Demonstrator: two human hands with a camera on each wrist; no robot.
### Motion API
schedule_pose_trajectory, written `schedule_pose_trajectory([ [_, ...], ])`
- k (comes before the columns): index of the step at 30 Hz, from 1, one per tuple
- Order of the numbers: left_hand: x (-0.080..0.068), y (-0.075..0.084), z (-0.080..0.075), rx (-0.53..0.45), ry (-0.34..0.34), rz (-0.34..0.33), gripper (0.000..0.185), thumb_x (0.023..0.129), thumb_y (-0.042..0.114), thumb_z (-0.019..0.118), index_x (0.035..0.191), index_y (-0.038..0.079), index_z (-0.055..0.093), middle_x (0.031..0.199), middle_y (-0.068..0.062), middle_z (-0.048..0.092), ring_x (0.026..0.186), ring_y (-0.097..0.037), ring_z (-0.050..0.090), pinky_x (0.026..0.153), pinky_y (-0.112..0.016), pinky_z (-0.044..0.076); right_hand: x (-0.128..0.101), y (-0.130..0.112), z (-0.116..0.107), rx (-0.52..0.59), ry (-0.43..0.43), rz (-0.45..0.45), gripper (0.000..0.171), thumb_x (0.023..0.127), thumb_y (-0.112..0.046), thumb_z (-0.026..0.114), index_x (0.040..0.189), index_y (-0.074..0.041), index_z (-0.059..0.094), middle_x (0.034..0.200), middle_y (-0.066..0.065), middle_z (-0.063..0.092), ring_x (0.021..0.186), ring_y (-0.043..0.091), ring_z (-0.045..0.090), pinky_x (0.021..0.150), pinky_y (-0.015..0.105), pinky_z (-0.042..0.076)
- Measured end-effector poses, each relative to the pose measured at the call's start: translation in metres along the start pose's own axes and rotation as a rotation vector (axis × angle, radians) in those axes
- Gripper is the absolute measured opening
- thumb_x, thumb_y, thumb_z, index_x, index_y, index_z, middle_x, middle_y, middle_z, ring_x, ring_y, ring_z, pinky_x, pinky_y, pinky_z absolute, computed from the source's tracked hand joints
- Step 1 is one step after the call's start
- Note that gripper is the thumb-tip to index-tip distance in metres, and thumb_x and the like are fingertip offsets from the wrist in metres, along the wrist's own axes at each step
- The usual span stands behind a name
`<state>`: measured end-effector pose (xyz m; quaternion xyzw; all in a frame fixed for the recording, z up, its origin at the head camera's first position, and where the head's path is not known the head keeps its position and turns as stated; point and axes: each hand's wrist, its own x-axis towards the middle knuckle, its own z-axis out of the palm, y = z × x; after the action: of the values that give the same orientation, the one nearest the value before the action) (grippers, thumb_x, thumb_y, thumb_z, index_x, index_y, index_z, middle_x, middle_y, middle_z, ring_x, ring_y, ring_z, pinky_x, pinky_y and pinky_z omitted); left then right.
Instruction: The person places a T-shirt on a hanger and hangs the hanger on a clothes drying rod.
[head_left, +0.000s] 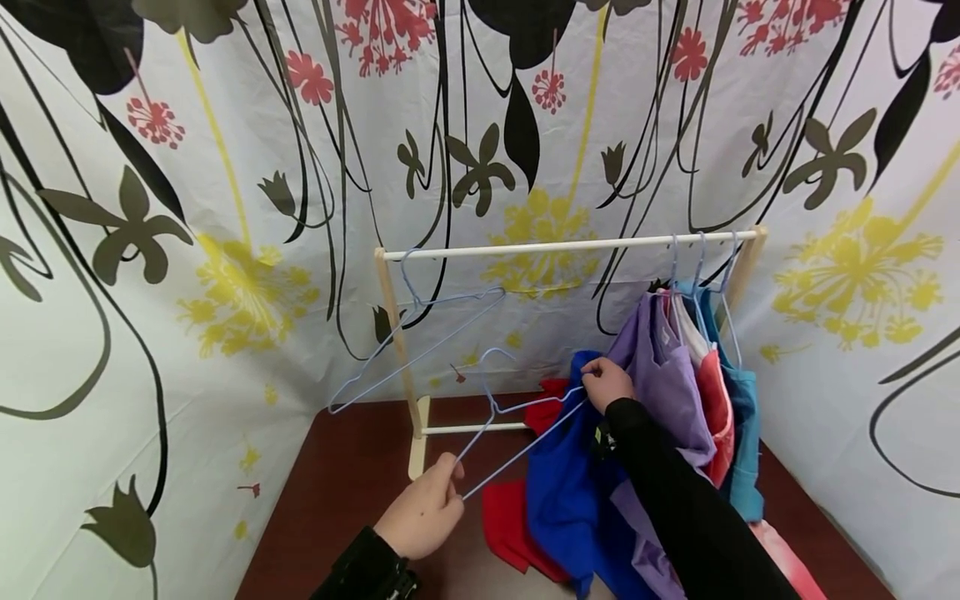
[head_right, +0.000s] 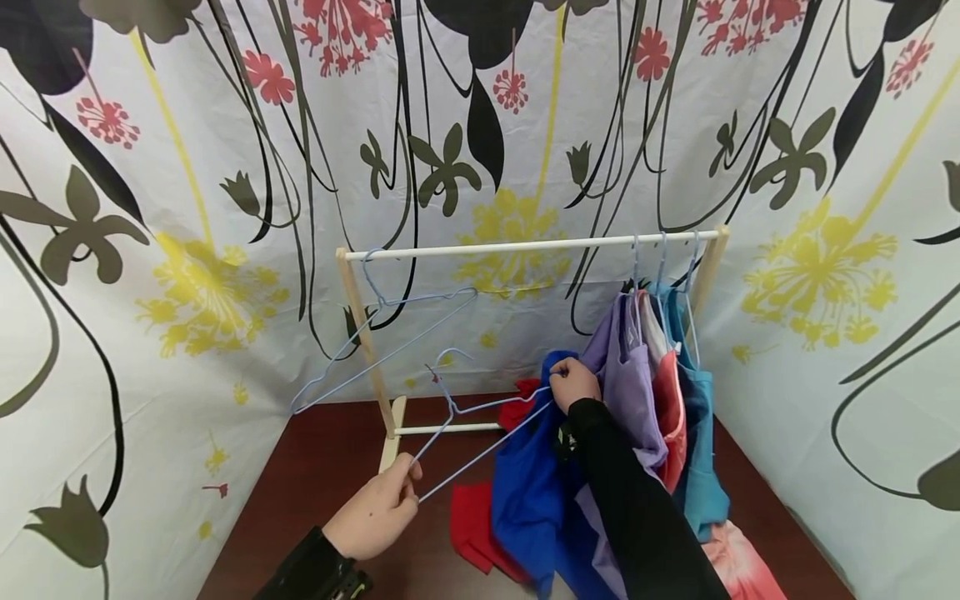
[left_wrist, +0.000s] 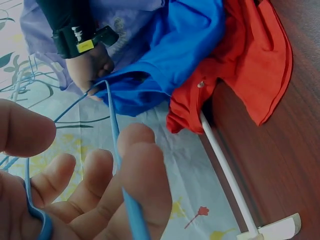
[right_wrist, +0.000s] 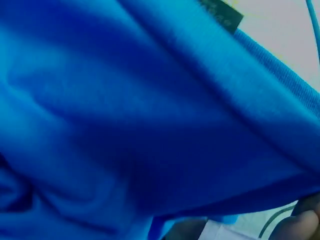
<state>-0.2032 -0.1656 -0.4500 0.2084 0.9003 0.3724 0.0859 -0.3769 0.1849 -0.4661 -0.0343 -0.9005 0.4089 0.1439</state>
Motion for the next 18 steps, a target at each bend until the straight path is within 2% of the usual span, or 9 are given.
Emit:
schedule_pose_trajectory([
  [7, 0.004, 0.002, 0.006, 0.061, 0.054, -0.007, 0.02, 0.096, 0.012, 0.053, 0.115, 0.014, 0.048, 0.084, 0.003, 0.052, 0.066, -0.012, 0.05, 0.061, -0.032, 0.042, -0.007, -0.004, 0.001, -0.001, -0.052, 0.023, 0.029, 0.095, -0.017, 0.05, 0.117, -0.005, 0.064, 0.108, 0.016, 0.064, 0.096, 0.032, 0.057, 0.086, 0.043, 0.042],
  [14, 0.007, 0.006, 0.014, 0.074, 0.059, -0.016, 0.022, 0.095, 0.012, 0.054, 0.116, 0.013, 0.049, 0.084, 0.002, 0.05, 0.066, -0.012, 0.05, 0.061, -0.033, 0.042, -0.015, 0.0, -0.002, -0.007, -0.052, 0.023, 0.037, 0.095, -0.017, 0.046, 0.125, -0.002, 0.061, 0.116, 0.02, 0.062, 0.103, 0.036, 0.057, 0.09, 0.048, 0.042],
  [18, 0.011, 0.008, 0.02, 0.095, 0.063, -0.037, 0.023, 0.095, 0.014, 0.055, 0.117, 0.013, 0.049, 0.084, 0.002, 0.05, 0.065, -0.014, 0.051, 0.06, -0.033, 0.043, -0.022, -0.001, -0.004, -0.018, -0.085, 0.014, 0.04, 0.098, -0.017, 0.047, 0.133, -0.004, 0.059, 0.115, 0.019, 0.062, 0.097, 0.033, 0.058, 0.085, 0.047, 0.043],
])
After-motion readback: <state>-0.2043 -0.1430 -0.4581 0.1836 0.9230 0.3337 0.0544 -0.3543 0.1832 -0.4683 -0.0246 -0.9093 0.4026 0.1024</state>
